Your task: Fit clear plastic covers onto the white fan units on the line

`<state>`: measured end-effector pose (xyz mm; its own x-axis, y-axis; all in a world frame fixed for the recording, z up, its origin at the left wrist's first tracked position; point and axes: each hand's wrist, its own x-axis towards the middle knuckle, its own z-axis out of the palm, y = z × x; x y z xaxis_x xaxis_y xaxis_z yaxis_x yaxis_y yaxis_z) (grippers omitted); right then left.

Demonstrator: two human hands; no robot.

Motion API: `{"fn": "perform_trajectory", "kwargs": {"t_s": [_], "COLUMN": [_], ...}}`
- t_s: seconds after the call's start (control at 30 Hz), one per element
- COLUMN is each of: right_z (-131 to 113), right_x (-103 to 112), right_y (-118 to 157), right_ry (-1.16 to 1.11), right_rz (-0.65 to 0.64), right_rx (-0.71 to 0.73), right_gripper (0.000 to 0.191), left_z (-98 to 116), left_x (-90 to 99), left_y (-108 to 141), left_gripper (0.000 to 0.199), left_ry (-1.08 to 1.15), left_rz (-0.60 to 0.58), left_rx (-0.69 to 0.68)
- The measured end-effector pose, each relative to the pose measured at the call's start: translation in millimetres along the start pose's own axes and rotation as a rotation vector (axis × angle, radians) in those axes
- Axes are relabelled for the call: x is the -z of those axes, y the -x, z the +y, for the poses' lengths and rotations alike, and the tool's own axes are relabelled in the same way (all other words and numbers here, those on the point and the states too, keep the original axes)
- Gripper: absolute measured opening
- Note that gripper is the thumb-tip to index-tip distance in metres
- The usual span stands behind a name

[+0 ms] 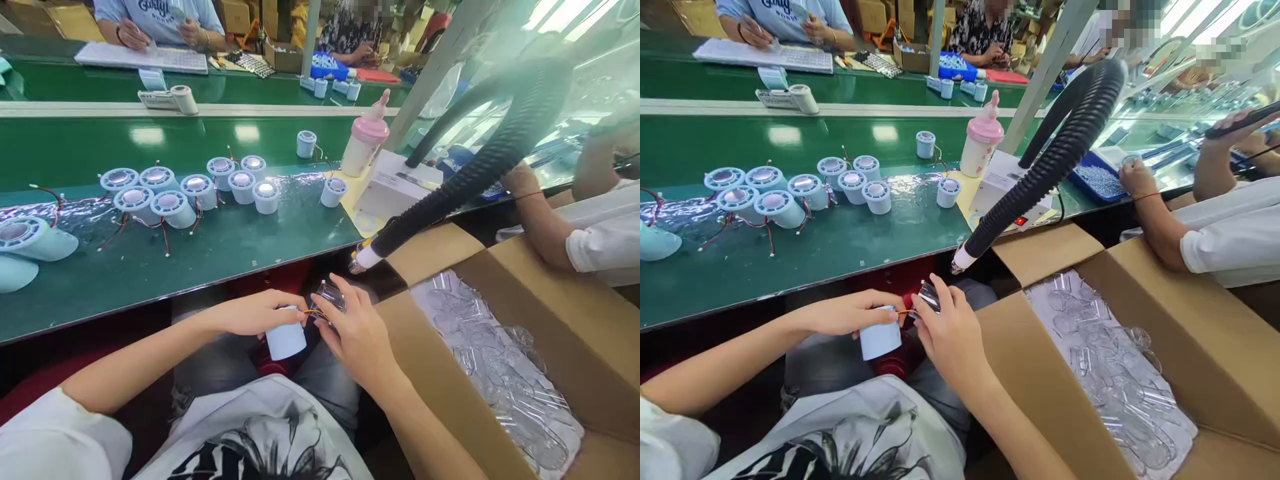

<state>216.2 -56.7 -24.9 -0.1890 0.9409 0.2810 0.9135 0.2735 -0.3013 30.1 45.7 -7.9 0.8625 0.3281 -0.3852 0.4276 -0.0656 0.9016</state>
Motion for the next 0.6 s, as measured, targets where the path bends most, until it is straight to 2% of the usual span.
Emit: {"fn": "perform_trajectory", "kwargs": {"t_s": [0.1, 0.2, 0.33, 0.47, 0.53, 0.6], "right_z": [1.0, 0.6, -0.1, 3.2, 7.0, 11.7], "right_x": [4.4, 6.0, 2.5, -0.7, -1.4, -1.9], "right_y": [-0.3, 1.2, 1.7, 1.0, 0.1, -0.8], "right_ry": [-0.262, -0.56, -0.72, -0.84, -0.948, -1.082], "right_rz": [-0.145, -0.202, -0.134, -0.081, -0.08, -0.091], "right_rx": [-0.057, -0.169, -0.297, -0.433, -0.518, -0.606], "right_gripper": [0.013, 0.004, 0.022, 0.023, 0.022, 0.022], "left_z": [2.8, -2.5, -18.1, -34.8, -41.1, -44.8], "left_x": [-0.3, -4.2, -11.9, -13.1, -12.4, -12.9], "left_y": [4.2, 2.5, -4.4, -10.9, -12.6, -13.0], "left_gripper": [0.025, 0.023, 0.054, 0.062, 0.068, 0.073], "left_ry": [-0.262, -0.198, -0.062, -0.197, -0.226, -0.161], "left_rz": [0.231, 0.382, 0.479, 0.481, 0.411, 0.322], "left_rx": [-0.14, -0.185, -0.256, -0.356, -0.395, -0.402]}}
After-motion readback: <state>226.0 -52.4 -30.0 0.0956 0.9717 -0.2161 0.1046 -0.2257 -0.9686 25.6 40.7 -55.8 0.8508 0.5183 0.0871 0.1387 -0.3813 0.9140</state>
